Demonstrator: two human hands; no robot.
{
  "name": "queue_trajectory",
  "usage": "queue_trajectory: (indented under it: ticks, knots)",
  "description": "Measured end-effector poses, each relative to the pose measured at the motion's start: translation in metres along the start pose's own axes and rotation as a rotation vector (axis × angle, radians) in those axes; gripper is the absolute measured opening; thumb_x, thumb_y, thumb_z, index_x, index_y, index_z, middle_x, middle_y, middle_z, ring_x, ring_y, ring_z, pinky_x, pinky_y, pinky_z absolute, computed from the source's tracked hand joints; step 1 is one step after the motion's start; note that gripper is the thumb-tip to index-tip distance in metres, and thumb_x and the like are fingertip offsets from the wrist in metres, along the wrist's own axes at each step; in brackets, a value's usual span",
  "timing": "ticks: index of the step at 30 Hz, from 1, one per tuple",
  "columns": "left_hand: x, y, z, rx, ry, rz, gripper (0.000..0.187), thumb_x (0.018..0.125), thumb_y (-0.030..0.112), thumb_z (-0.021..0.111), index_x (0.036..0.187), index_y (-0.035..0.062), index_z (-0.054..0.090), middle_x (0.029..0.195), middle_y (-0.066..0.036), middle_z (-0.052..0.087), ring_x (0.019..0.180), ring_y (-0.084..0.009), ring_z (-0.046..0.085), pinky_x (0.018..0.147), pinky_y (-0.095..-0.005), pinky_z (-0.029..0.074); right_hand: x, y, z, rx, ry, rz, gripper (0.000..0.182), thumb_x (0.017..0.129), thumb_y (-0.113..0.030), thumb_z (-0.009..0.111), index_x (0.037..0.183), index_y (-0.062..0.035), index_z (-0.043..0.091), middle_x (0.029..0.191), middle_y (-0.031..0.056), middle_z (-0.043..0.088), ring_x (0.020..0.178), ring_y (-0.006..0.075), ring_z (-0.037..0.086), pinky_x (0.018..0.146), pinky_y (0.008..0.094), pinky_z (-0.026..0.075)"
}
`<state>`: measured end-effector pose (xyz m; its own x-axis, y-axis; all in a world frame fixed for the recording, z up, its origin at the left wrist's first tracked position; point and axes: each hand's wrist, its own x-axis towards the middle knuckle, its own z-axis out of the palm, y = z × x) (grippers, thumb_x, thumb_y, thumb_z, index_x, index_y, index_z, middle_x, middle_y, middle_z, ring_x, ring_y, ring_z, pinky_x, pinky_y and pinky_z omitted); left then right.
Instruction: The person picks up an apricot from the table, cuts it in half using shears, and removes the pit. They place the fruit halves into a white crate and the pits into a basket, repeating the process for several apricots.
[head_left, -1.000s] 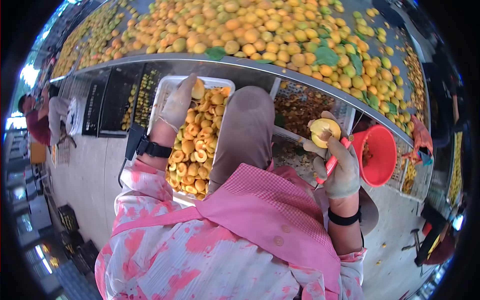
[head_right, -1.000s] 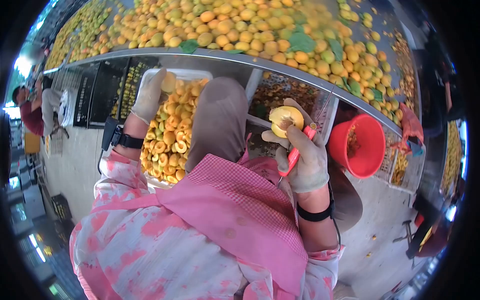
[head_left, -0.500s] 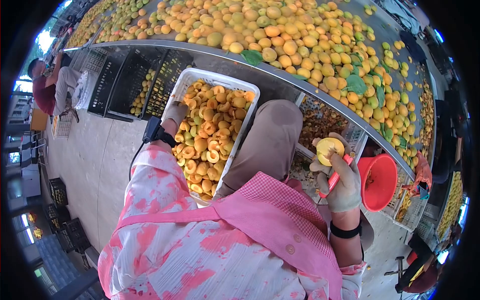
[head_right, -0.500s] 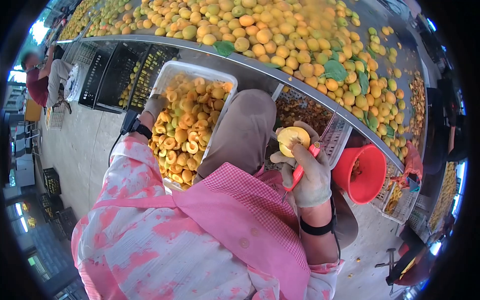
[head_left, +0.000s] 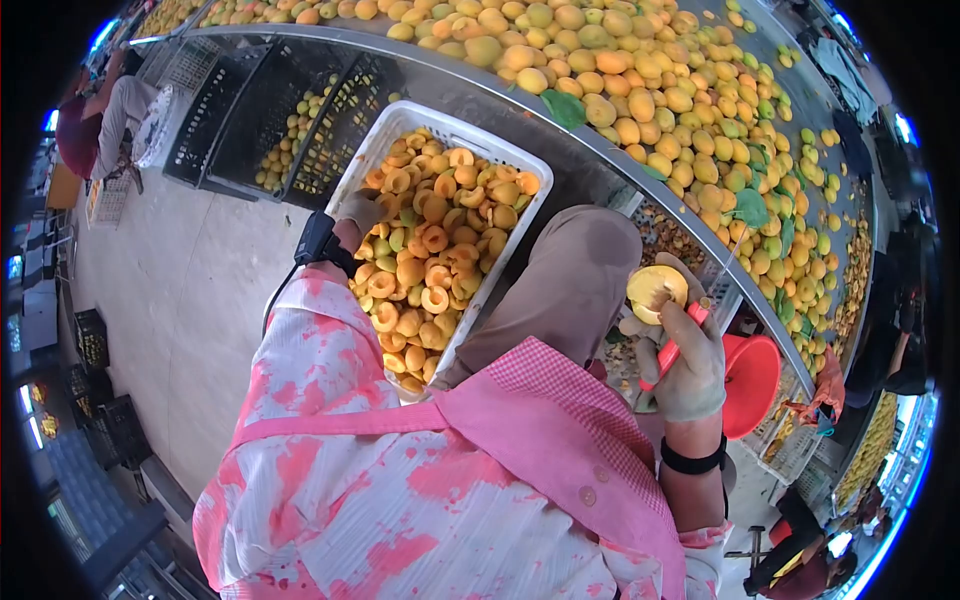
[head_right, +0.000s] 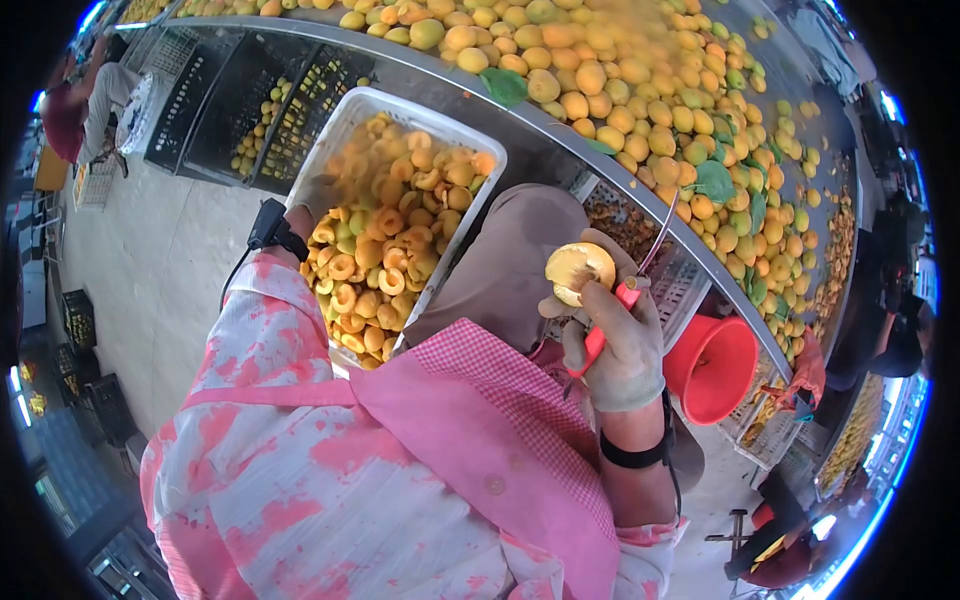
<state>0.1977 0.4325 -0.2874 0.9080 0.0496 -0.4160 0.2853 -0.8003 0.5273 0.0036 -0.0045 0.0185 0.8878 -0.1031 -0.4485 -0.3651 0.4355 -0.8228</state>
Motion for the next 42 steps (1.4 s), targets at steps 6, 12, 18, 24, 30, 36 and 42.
queue_trajectory:
  ticks: [6, 12, 18, 24, 30, 36, 42]
  knots:
    - [-0.018, 0.003, 0.007, 0.208, 0.225, 0.044, 0.037, 0.087, 0.026, 0.064, 0.117, 0.0066, 0.068, 0.094, -0.014, 0.072, 0.087, -0.0229, 0.069, 0.079, -0.0325, 0.052, 0.004, 0.001, 0.005, -0.011, -0.072, 0.02, 0.05, 0.095, -0.01, 0.048, 0.143, 0.003, 0.038, 0.107, 0.0162, 0.062, 0.079, 0.0218, 0.071, 0.04, 0.0216, 0.041]
    - [-0.077, 0.153, -0.018, -0.51, 0.089, 0.278, 0.038, 0.095, 0.022, 0.061, 0.123, -0.0041, 0.061, 0.106, -0.01, 0.068, 0.098, -0.0131, 0.062, 0.086, -0.0268, 0.05, -0.003, -0.003, -0.022, 0.001, -0.071, 0.022, 0.046, 0.094, -0.016, 0.059, 0.134, 0.0016, 0.045, 0.105, 0.0151, 0.063, 0.073, 0.0185, 0.07, 0.039, 0.0231, 0.041]
    - [-0.233, 0.338, -0.017, -0.783, -0.617, 0.616, 0.05, 0.094, 0.019, 0.066, 0.138, 0.0017, 0.05, 0.112, -0.006, 0.064, 0.108, -0.0134, 0.057, 0.094, -0.0279, 0.047, -0.028, -0.016, -0.041, -0.013, 0.019, -0.068, 0.038, 0.092, -0.013, 0.06, 0.126, 0.0009, 0.05, 0.079, 0.0103, 0.067, 0.05, 0.0104, 0.057, 0.04, 0.021, 0.04]
    - [-0.284, 0.4, 0.042, -0.763, -0.397, 0.918, 0.035, 0.086, 0.006, 0.066, 0.12, -0.0026, 0.06, 0.097, -0.007, 0.067, 0.08, -0.0119, 0.065, 0.069, -0.0255, 0.053, -0.042, -0.005, -0.066, 0.01, 0.202, -0.337, 0.038, 0.093, -0.01, 0.06, 0.127, -0.0023, 0.045, 0.098, 0.0121, 0.066, 0.057, 0.0092, 0.06, 0.043, 0.0221, 0.045]
    - [-0.289, 0.411, 0.072, -1.113, -0.909, 0.363, 0.035, 0.098, 0.01, 0.058, 0.129, -0.0052, 0.053, 0.119, -0.01, 0.062, 0.107, -0.0164, 0.062, 0.097, -0.0293, 0.051, -0.038, 0.012, -0.091, -0.325, 0.397, -0.702, 0.033, 0.09, -0.007, 0.062, 0.121, -0.004, 0.053, 0.099, 0.0128, 0.068, 0.087, 0.0244, 0.069, 0.076, 0.0325, 0.054]
    - [-0.301, 0.432, 0.08, -1.045, -0.812, 0.375, 0.031, 0.096, 0.011, 0.061, 0.125, -0.0017, 0.056, 0.115, -0.008, 0.063, 0.104, -0.0151, 0.063, 0.094, -0.0284, 0.051, -0.054, -0.006, -0.095, -0.565, 0.55, -0.732, 0.036, 0.087, -0.01, 0.063, 0.121, -0.0036, 0.056, 0.098, 0.0181, 0.069, 0.092, 0.0338, 0.068, 0.081, 0.0389, 0.053]
    - [-0.298, 0.445, 0.09, -1.114, -0.844, 0.344, 0.02, 0.096, 0.012, 0.062, 0.113, 0.0017, 0.057, 0.103, -0.005, 0.062, 0.09, -0.0115, 0.062, 0.083, -0.0256, 0.051, -0.041, -0.002, -0.105, -0.57, 0.585, -0.714, 0.032, 0.086, -0.01, 0.065, 0.117, -0.0047, 0.056, 0.093, 0.02, 0.067, 0.088, 0.0386, 0.067, 0.076, 0.0419, 0.052]
